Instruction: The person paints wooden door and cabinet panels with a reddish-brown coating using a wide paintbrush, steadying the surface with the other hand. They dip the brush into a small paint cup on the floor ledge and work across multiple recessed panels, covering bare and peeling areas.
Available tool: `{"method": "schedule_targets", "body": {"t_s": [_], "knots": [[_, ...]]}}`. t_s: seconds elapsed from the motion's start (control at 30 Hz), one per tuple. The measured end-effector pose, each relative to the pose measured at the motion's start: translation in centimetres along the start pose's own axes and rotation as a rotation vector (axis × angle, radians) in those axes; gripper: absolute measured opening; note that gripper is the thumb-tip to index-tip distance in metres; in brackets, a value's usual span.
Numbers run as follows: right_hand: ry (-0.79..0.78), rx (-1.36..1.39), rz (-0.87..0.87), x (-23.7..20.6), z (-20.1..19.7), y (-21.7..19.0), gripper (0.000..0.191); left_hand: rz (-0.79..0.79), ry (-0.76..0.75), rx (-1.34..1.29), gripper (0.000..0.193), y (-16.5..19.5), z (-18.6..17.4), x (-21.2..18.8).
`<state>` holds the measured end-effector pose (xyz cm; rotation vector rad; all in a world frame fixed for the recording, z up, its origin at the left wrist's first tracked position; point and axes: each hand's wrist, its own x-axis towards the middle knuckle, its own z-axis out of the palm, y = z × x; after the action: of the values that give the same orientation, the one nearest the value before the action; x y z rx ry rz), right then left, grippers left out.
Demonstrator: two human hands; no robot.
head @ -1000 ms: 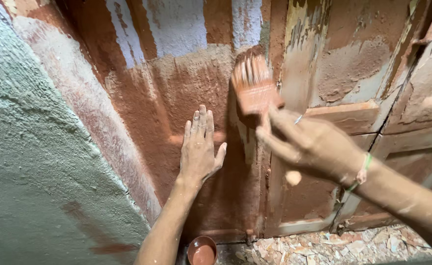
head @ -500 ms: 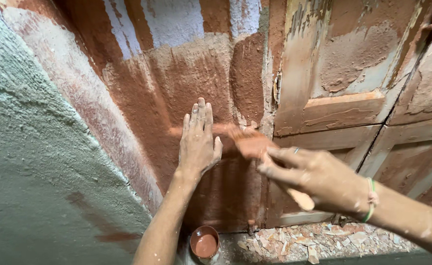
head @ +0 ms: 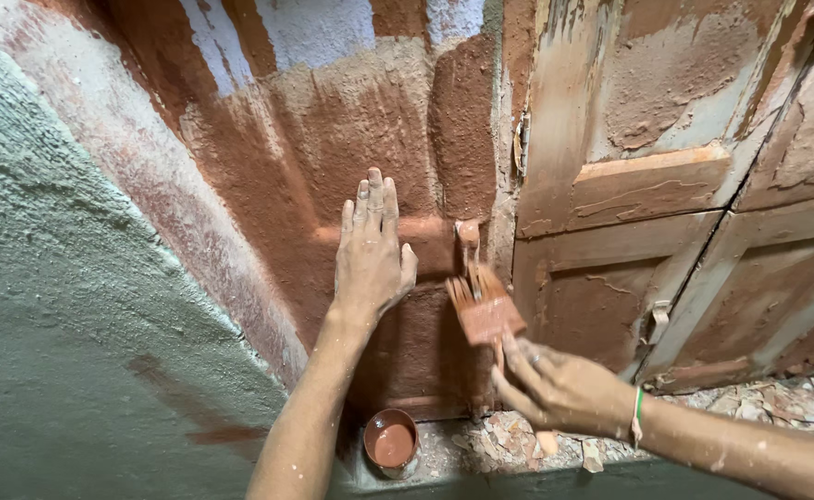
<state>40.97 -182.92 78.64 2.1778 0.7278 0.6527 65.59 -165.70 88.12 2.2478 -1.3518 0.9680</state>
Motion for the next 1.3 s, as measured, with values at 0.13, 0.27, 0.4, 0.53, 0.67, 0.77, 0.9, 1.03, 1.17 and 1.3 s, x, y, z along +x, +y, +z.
{"method": "schedule_targets", "body": {"t_s": [0.13,0.27,0.4,0.53,0.67,0.77,0.9,1.03,1.17,1.3], "knots": [[-0.298,0.450,0.111,-0.2,1.5,-2.2,0.039,-0.012,-0.031,0.006,0.101,-0.1,0.1,0.1],[-0.433,0.880,0.485,1.1,0.9,1.3,0.084,-0.005,-0.025,0.005,0.101,-0.1,0.0,0.1],[-0.121,0.839,0.641,1.4,-2.4,6.8,0.061,0.010,-0.013,0.006,0.098,-0.1,-0.1,0.0],[0.354,0.661,0.533,0.9,-7.5,11.8,0.045,0.018,0.006,-0.006,0.097,0.0,-0.3,-0.1],[0.491,0.590,0.511,1.0,-11.3,15.9,0.031,0.020,0.009,-0.003,0.097,0.0,-0.5,0.0],[0.473,0.279,0.501,1.3,-10.9,15.8,0.029,0.020,0.010,-0.017,0.096,0.1,-0.6,-0.1],[0.127,-0.068,0.248,2.0,-5.0,9.0,0.023,0.026,0.032,-0.022,0.096,-0.1,-0.3,-0.2],[-0.027,-0.023,0.029,1.1,0.2,-0.1,0.029,0.021,-0.007,0.028,0.099,-0.4,0.1,0.0],[-0.303,0.734,0.309,0.7,1.2,-2.3,0.039,0.024,-0.024,0.038,0.100,-0.5,0.3,0.0],[0.398,0.570,0.474,1.5,-1.9,3.4,0.035,0.025,-0.018,0.028,0.099,-0.4,0.1,0.0]]}}
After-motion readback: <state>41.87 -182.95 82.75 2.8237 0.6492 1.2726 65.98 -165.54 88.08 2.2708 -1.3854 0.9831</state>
